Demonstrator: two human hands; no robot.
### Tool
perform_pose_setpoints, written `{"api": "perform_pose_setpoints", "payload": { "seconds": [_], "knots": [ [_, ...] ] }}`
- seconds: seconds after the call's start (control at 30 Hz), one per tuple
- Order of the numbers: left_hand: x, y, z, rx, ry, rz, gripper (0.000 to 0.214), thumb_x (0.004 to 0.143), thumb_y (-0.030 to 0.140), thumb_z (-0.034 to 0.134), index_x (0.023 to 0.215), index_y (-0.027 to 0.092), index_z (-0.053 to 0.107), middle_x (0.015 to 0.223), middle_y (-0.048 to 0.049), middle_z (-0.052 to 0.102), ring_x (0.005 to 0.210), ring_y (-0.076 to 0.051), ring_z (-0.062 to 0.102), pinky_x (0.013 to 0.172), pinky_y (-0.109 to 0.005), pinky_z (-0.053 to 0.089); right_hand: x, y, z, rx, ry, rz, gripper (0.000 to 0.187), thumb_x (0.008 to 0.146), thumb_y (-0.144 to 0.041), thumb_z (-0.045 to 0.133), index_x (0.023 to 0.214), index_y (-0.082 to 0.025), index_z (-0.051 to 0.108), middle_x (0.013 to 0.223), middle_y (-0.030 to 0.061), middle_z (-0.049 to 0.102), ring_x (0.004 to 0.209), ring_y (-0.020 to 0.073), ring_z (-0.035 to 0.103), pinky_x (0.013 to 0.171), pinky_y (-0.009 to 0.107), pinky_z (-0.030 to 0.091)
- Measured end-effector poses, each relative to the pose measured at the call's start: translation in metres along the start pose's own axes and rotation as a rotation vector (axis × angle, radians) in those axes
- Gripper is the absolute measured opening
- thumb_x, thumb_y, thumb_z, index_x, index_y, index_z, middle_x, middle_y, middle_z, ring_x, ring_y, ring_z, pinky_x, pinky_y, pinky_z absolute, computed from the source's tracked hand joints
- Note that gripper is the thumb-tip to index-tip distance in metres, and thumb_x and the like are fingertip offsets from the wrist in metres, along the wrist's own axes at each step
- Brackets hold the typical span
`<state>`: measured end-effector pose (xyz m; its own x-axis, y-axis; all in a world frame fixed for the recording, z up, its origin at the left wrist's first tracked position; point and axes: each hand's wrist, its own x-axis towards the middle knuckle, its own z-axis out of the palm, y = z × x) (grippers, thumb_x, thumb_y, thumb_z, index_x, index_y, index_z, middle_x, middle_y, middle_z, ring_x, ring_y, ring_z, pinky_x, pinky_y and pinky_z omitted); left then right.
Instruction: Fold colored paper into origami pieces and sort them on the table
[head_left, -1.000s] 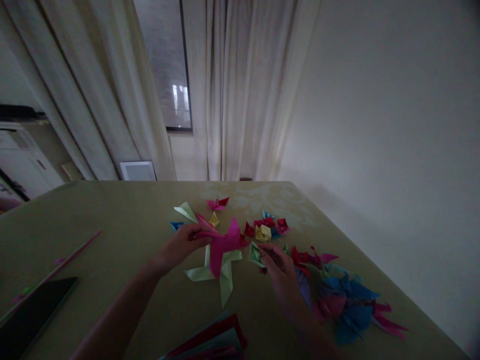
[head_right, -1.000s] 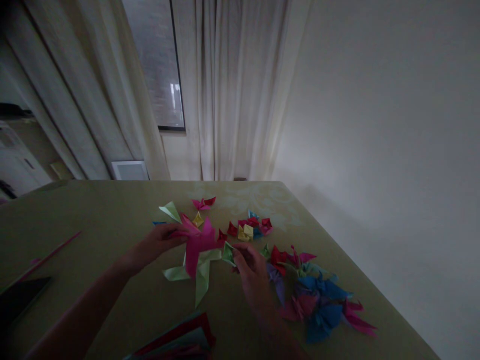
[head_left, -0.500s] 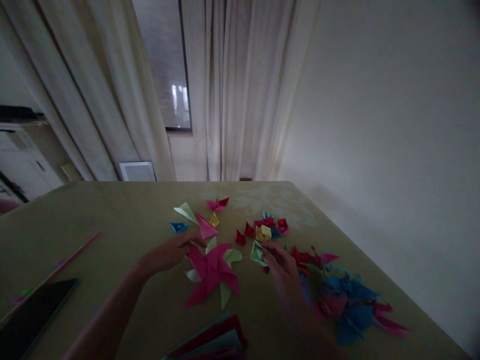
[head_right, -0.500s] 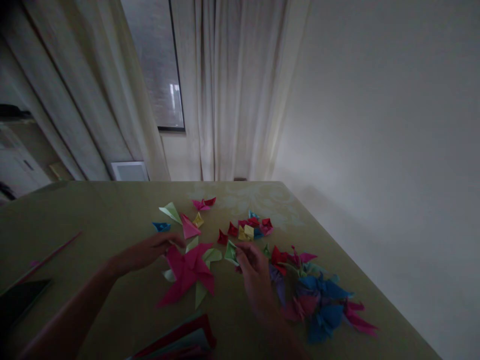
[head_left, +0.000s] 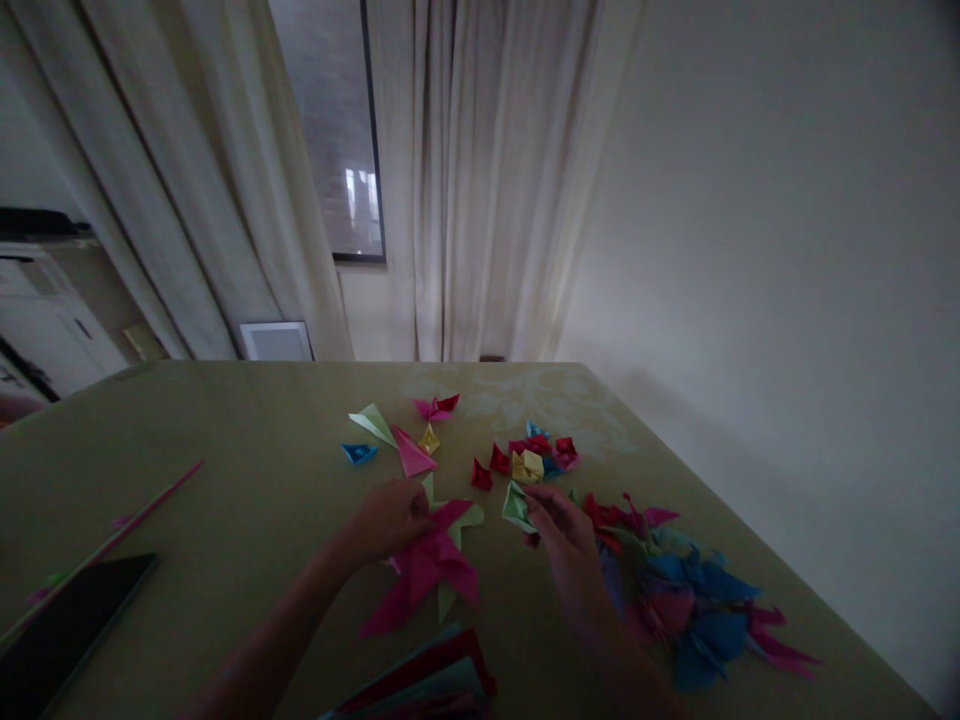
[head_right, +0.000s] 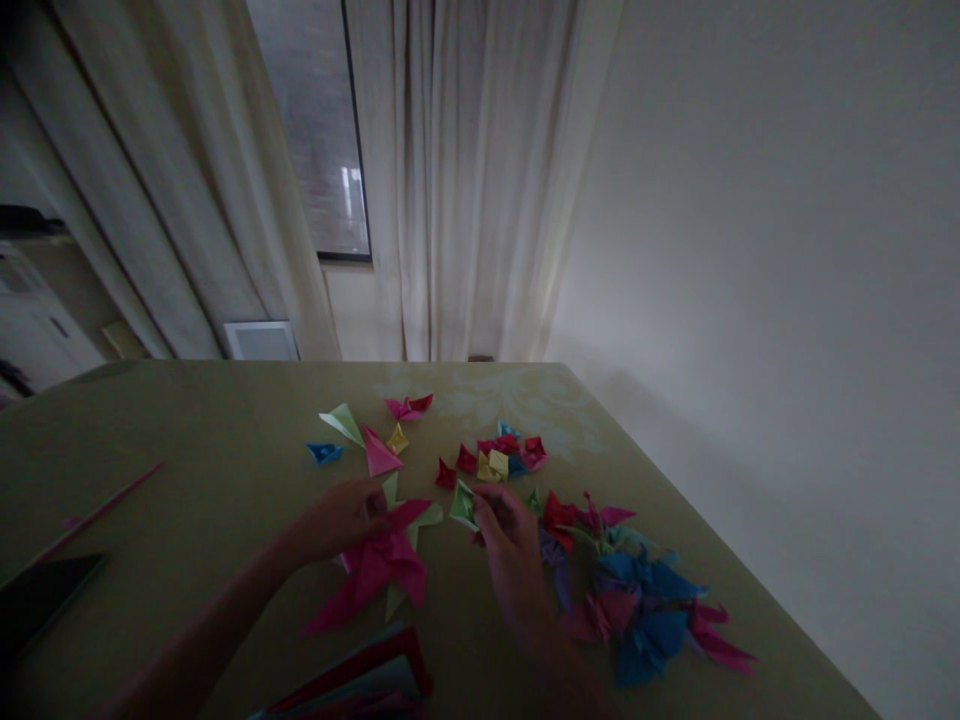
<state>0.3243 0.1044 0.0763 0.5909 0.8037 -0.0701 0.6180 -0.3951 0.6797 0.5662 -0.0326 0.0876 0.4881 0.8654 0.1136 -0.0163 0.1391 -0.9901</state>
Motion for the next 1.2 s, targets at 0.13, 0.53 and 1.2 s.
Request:
{"api": "perform_pose_setpoints", "payload": {
  "seconds": [0.13, 0.53, 1.2],
  "knots": [
    [0.0, -0.001, -0.021, -0.187, -0.08, 0.043, 0.039, 0.085, 0.059, 0.066, 0.086, 0.021, 0.07, 0.084, -0.0023, 0.07, 0.076, -0.021, 0.062, 0.067, -0.028, 0.043, -0.001, 0.0, 0.0, 0.001, 0.002, -0.003, 0.043, 0.077, -0.063, 0.084, 0.09, -0.022, 0.081, 0.077, 0.0043, 0.071, 0.063, 0.0186, 0.06, 0.055, 0.029, 0.047],
    [0.006, -0.023, -0.015, -0.261, -0.218, -0.04, 0.036, 0.077, 0.054, 0.064, 0.064, 0.021, 0.061, 0.06, 0.0034, 0.054, 0.058, -0.015, 0.047, 0.056, -0.026, 0.031, 0.001, 0.0, -0.001, -0.023, 0.018, 0.0, 0.043, 0.076, -0.061, 0.085, 0.09, -0.021, 0.081, 0.076, 0.0038, 0.07, 0.06, 0.0168, 0.056, 0.052, 0.028, 0.043],
    [0.002, -0.081, -0.046, 0.36, 0.365, -0.194, 0.023, 0.095, 0.029, 0.052, 0.101, 0.023, 0.074, 0.112, -0.0122, 0.075, 0.107, -0.03, 0.07, 0.097, -0.039, 0.05, 0.008, 0.019, -0.001, -0.083, 0.12, -0.056, 0.039, 0.085, -0.054, 0.079, 0.109, -0.024, 0.074, 0.104, 0.0067, 0.076, 0.081, 0.0236, 0.068, 0.074, 0.036, 0.052]
  ]
}}
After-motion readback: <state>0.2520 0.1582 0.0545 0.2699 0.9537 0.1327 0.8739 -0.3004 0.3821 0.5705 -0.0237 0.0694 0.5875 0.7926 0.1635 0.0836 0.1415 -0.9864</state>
